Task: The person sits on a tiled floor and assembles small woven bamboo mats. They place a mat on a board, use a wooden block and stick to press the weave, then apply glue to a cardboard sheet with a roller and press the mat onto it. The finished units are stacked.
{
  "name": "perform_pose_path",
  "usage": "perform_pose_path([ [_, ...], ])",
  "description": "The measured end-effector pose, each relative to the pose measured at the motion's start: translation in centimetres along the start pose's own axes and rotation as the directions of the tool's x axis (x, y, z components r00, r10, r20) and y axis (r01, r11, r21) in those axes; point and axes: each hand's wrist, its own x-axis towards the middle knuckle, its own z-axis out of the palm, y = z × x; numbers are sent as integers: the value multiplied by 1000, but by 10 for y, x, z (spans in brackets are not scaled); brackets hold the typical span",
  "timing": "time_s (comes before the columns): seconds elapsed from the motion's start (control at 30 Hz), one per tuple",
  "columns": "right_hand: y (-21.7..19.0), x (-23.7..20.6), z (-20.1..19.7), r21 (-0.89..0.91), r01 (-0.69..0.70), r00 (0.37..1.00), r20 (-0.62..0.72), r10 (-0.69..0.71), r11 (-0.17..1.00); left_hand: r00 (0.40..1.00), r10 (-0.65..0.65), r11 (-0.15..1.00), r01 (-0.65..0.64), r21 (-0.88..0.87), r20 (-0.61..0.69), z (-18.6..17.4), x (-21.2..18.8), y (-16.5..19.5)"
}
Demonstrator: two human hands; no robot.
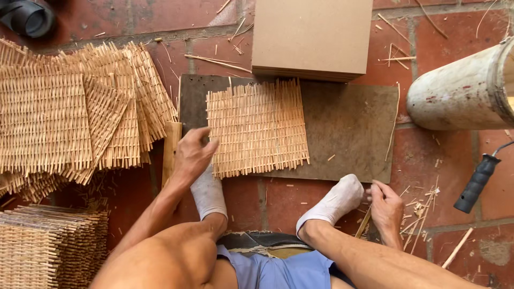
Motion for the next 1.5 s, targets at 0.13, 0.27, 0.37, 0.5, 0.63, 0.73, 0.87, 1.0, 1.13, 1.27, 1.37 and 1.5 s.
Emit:
perform_pose_path([
  [0.13,-59,39,37,-168,459,888,55,-457,872,983,-51,995,35,-89,-177,52,-12,-24],
  [0.27,-113,71,93,-133,286,935,257,-245,949,971,-67,990,36,-137,-228,75,3,-33],
  [0.37,-125,75,120,-33,415,858,346,-379,909,981,-97,979,64,-193,-171,78,8,-32],
  [0.5,-109,49,120,-58,406,866,343,-364,912,979,-9,972,-39,-232,-204,66,1,-31],
  [0.63,-90,29,123,-33,456,882,147,-447,890,962,155,962,-199,-188,-226,65,-29,-30],
  [0.73,-90,32,127,4,411,905,122,-409,912,995,89,984,-96,-152,-52,71,-21,-32],
  [0.87,-107,51,129,194,386,909,91,-408,902,964,221,944,-250,-215,-150,78,1,-42],
  [1.0,-116,50,121,50,91,994,58,-94,995,888,457,853,-418,311,-59,77,38,-46],
  [1.13,-112,33,131,-151,221,975,18,-220,964,784,620,669,-542,508,19,72,63,-55],
  [1.27,-111,37,139,242,19,990,129,-51,970,760,649,622,-526,580,-8,72,64,-55],
  [1.37,-115,48,138,289,-148,972,220,84,946,747,664,594,-554,583,32,68,75,-49],
  [1.5,-121,58,147,135,-37,974,227,6,990,757,651,573,-544,613,62,61,87,-47],
])
